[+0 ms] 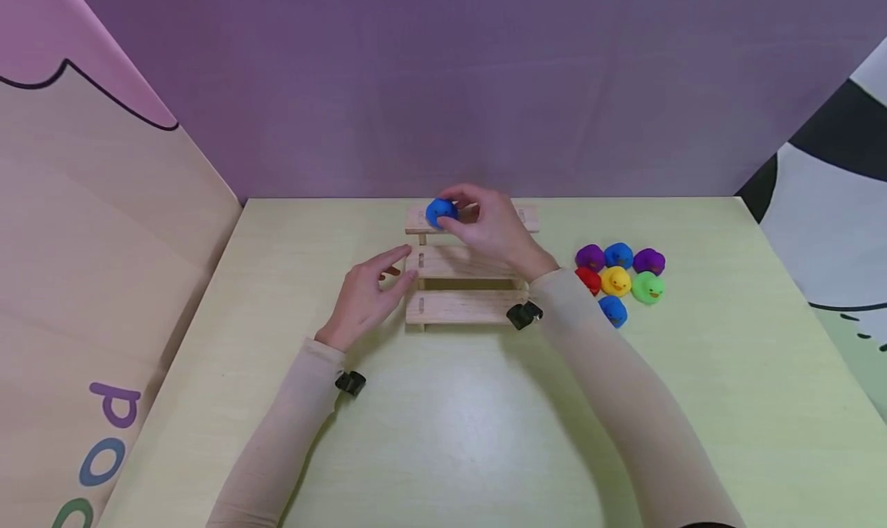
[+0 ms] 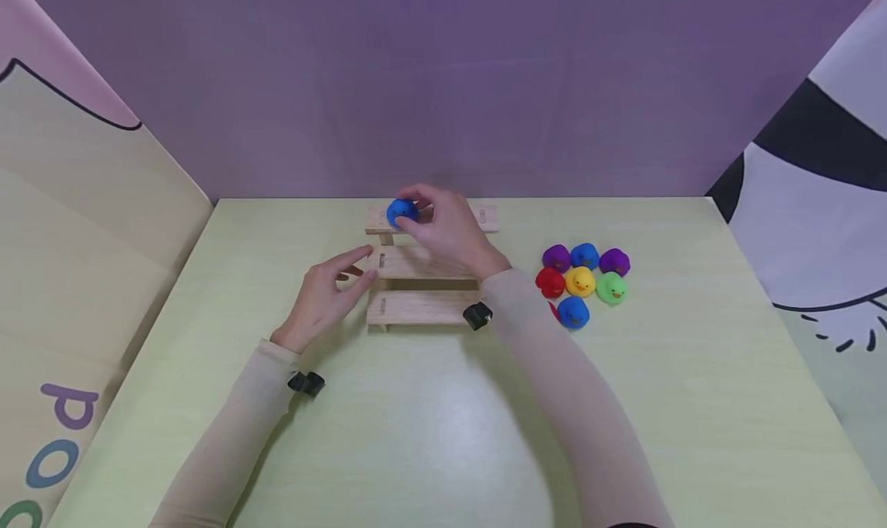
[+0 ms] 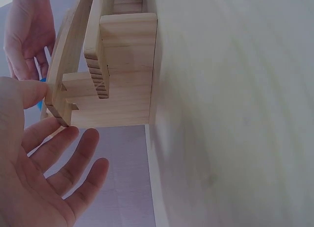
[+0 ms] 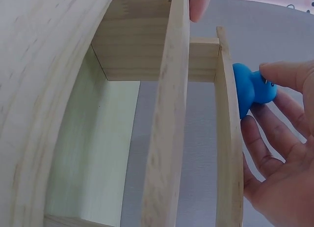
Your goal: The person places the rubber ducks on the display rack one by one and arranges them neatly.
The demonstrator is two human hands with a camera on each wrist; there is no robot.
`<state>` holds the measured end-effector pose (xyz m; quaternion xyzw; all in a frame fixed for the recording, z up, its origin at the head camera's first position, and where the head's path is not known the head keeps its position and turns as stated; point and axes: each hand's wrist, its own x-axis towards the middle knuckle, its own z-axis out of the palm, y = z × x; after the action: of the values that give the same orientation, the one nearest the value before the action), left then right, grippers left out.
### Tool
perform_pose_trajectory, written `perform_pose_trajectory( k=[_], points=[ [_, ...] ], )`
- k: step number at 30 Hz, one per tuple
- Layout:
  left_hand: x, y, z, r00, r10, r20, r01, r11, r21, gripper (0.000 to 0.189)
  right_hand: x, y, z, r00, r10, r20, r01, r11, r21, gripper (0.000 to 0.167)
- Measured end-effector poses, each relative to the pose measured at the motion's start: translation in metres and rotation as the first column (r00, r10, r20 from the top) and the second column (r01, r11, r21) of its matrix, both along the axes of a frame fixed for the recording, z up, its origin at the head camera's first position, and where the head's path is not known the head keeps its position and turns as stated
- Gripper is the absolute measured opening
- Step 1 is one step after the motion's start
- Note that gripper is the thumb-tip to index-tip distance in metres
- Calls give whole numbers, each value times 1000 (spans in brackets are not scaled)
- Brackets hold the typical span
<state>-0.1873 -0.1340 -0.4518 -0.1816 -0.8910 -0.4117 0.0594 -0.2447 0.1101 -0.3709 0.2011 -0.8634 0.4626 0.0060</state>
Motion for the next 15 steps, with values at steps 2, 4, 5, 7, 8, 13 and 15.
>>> perform_pose_trajectory(
  k=[2,4,5,7,8,13,15],
  points=[
    [0,1,0,1000,1,5,-1,1000,1,49,1,1,0,1000,1,-5,-1,1000,0,36],
    [-1,1,-1,1000,0,10,0,1000,2,49,2,1,-1,1000,2,-6,-2,1000,-1,39],
    [-1,2,0,1000,-1,13,1,1000,2,49,3,1,-1,1000,-1,-5,1,1000,0,41],
    [-1,2,0,1000,-4,14,4,1000,3,49,5,2,-2,1000,-5,-2,5,1000,-1,45],
    [-2,3,0,1000,-6,14,6,1000,4,49,5,3,-2,1000,-7,1,7,1000,-3,47],
    [-3,4,-1,1000,-6,12,6,1000,6,50,7,9,-1,999,-33,-11,33,999,-1,50],
    [-4,4,-1,1000,-4,18,3,1000,6,50,8,12,-1,998,-48,-37,49,999,11,49]
  ],
)
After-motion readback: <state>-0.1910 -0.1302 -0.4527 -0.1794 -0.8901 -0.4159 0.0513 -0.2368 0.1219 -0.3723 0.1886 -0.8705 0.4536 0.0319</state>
